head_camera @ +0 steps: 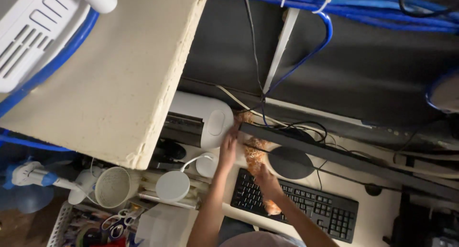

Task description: The person organizes a small white plastic container on a desk, then uses a fluffy duster to clean a computer monitor, keyboard, and mouse. The person also wipes the desk surface with a red cloth.

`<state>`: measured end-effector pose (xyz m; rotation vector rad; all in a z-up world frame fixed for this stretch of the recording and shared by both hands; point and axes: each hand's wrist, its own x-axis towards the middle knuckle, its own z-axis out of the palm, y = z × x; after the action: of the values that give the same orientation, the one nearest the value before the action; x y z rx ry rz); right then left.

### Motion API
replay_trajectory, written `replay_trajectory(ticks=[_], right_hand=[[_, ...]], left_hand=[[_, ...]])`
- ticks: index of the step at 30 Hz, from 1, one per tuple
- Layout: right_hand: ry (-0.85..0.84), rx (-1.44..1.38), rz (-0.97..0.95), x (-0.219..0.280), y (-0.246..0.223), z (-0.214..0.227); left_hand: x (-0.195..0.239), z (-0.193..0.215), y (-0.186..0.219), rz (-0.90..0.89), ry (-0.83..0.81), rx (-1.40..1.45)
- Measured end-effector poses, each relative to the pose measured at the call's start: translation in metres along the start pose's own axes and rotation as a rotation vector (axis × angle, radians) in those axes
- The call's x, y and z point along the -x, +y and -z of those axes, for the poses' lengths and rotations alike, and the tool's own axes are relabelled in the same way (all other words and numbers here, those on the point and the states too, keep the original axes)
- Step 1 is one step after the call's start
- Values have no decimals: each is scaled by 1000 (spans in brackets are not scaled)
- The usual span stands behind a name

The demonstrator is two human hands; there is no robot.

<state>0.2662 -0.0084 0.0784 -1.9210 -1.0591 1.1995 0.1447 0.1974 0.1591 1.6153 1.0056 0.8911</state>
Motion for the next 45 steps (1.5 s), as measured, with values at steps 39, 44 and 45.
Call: replay_trajectory(ticks=[39,44,45], right_hand=[[-46,135,-88,114,-51,77],[50,362,302,84,15,58],[-2,384,388,81,18,56]], left_hand=[[130,14,-2,281,110,9],[153,15,8,104,268,-49],[155,17,12,48,289,-52]])
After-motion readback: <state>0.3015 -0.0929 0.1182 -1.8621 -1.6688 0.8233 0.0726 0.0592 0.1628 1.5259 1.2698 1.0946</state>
